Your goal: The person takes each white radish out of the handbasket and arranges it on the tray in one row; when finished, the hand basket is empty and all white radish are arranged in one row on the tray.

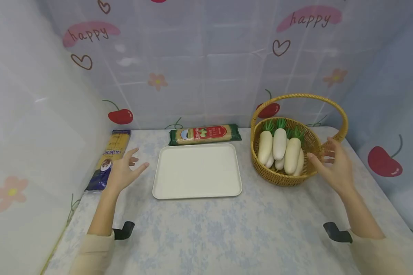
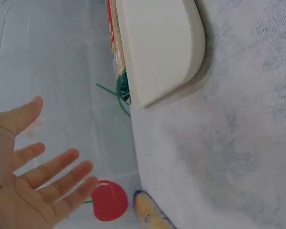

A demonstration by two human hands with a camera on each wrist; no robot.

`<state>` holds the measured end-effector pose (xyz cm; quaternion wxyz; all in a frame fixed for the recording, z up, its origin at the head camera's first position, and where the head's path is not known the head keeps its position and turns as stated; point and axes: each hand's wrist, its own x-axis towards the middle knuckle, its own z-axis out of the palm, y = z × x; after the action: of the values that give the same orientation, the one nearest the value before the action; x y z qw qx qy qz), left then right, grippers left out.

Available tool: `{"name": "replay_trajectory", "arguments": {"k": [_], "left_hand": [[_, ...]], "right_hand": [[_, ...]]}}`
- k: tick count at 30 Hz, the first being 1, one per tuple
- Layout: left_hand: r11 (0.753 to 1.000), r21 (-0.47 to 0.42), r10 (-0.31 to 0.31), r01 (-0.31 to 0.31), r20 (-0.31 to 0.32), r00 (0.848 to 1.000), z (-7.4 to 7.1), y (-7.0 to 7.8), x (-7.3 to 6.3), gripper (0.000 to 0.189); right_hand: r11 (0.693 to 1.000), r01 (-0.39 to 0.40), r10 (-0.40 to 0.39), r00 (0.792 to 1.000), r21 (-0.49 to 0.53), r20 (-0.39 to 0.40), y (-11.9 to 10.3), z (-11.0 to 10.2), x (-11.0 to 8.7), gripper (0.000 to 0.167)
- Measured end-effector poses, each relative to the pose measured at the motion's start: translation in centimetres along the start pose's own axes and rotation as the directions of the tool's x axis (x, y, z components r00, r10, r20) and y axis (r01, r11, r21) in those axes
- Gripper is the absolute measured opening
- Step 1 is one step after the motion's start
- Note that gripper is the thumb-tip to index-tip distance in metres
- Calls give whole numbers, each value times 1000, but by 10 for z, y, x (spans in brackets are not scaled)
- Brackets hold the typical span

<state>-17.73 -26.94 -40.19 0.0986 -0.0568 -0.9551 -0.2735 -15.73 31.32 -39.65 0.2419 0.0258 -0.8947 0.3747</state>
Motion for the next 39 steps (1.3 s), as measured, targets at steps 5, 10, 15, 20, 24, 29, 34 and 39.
{"name": "replay_trajectory", "arguments": {"k": [5, 10, 15, 20, 24, 29, 34, 39], "left_hand": [[967, -250, -24, 43, 78, 997, 25, -17, 5, 70], [929, -354, -61, 107, 139, 988, 46, -28, 10, 70], [896, -412, -96, 166, 187, 978, 62, -35, 18, 70], [893, -409, -111, 187, 204, 973, 74, -37, 27, 68], [890, -419, -104, 182, 202, 974, 80, -38, 32, 66], [885, -433, -91, 172, 202, 975, 84, -39, 34, 65], [878, -432, -108, 205, 239, 965, 81, -41, 33, 58], [868, -414, -150, 273, 305, 940, 77, -44, 34, 54]], "right_hand": [[999, -9, 5, 996, 41, 85, 4, 10, 11, 77], [998, -62, 60, 969, -1, 240, 10, 15, 29, 84], [992, -120, 130, 915, -49, 382, 19, 20, 48, 92], [984, -161, 177, 870, -74, 459, 27, 29, 63, 95], [980, -173, 200, 845, -100, 497, 34, 34, 71, 96], [973, -216, 228, 814, -86, 534, 40, 37, 77, 98], [969, -242, 228, 780, -56, 582, 37, 38, 80, 98], [962, -273, 230, 751, -26, 618, 34, 42, 82, 96]]}}
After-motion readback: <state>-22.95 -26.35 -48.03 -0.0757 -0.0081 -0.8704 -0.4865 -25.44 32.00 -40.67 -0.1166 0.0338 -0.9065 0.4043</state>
